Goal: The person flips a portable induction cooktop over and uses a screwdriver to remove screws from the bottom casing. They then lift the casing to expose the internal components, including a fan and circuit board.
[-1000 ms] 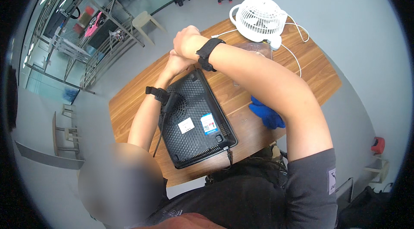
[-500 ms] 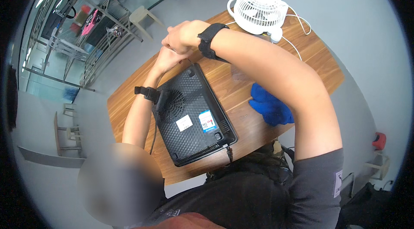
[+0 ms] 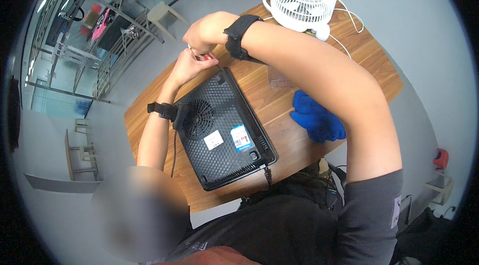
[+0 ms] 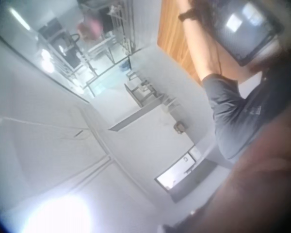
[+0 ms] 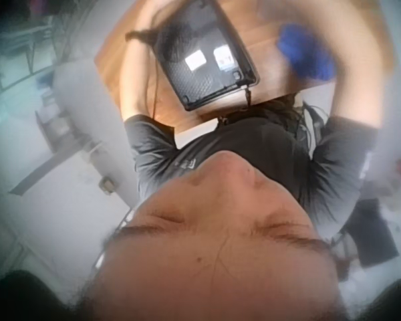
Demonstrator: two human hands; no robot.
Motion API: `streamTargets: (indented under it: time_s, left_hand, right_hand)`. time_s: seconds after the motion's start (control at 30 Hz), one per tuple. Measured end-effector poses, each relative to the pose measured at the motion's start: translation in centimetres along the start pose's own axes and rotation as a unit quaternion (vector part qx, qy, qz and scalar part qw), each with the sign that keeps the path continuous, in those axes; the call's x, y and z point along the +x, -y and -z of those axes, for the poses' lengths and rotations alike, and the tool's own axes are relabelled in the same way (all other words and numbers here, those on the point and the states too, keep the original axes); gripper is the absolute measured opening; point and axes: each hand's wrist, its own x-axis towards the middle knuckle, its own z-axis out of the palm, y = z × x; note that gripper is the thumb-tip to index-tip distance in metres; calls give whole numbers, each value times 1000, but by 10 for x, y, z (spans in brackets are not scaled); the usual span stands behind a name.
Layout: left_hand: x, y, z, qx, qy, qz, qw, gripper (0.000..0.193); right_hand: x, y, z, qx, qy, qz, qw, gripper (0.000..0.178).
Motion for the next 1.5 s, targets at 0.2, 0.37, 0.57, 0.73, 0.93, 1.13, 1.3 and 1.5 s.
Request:
streamTargets:
  time_s: [0.2,0.37,0.57,0.73,0.93,1.13,1.3,1.5]
  left_hand:
    - [3,-14,-10,-66,-2,37,997,25]
    - [7,-8,-12,6,-35,-9,999,28]
    - [-2,4,-1,-72,26,-9,997,38]
    - [0,-1,-3,-93,49,33,994,27]
    - [2,-1,-11,-88,-30,41,995,28]
    - [7,-2,-2,36,-9,-6,999,38]
    - [8,23,2,-41,14,-3,999,47]
    - [6,11,1,-46,-18,-48,998,37]
  right_hand:
    - [-8,9,17,-60,0,-35,998,38]
    - [0,11,5,-68,-33,-30,997,27]
    - [-2,8,10,49,29,56,997,27]
    - [-6,6,5,83,-17,70,994,25]
    - [2,11,1,-24,-35,-40,998,35]
    - [8,-4,-4,32,-16,-3,999,26]
    - [7,1,11,39,101,49,993,26]
    - [2,3,-18,64,-116,-3,991,39]
